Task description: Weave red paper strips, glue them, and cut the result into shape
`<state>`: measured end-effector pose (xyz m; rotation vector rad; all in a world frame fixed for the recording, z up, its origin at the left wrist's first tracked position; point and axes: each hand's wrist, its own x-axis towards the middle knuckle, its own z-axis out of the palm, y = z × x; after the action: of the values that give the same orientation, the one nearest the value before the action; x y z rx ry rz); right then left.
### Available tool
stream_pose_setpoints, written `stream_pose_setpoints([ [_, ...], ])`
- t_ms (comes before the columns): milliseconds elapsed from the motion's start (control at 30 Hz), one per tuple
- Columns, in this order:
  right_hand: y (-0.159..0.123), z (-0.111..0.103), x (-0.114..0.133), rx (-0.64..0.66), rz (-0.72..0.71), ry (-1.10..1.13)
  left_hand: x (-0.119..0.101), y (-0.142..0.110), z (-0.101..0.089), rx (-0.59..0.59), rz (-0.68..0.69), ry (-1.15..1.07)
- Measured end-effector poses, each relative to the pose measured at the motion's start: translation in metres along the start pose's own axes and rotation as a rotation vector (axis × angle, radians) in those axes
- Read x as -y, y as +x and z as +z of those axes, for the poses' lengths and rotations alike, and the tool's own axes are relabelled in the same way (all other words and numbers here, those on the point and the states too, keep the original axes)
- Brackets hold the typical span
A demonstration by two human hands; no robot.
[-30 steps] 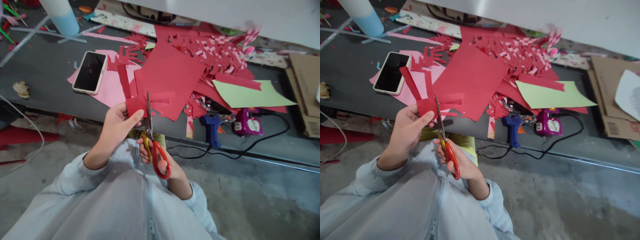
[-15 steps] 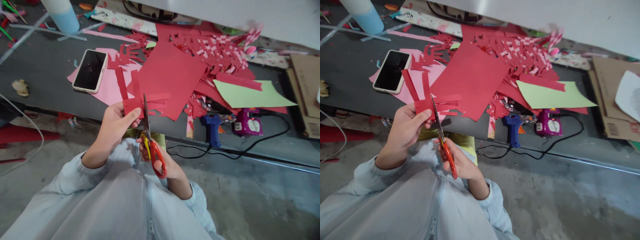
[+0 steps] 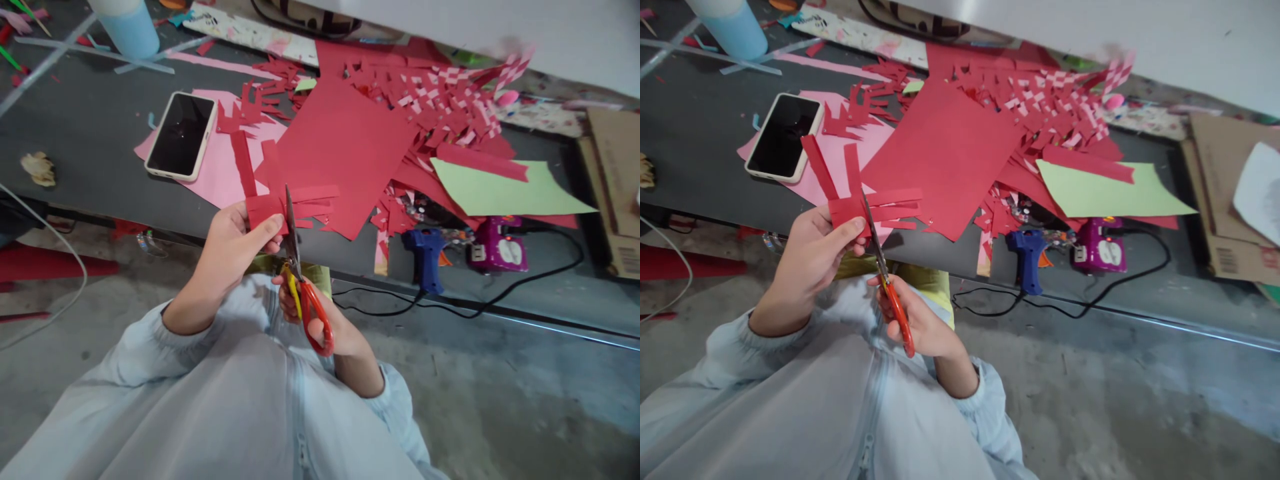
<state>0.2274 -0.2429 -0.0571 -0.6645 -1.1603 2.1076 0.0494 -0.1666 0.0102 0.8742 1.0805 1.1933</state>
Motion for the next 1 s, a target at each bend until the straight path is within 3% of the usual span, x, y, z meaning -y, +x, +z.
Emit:
stream_pose_setpoints([
  [300, -0.0014, -0.0028, -0.0005, -0.006, -0.028, -0.045, -0.0011, -0.0007, -0.0014, 0.007, -0.026, 0.032],
  [1000, -0.0005, 0.0015, -0.0043, -0.129, 0.06, -0.009, 0.0002, 0.0011, -0.0005, -0.055, -0.066, 0.051],
])
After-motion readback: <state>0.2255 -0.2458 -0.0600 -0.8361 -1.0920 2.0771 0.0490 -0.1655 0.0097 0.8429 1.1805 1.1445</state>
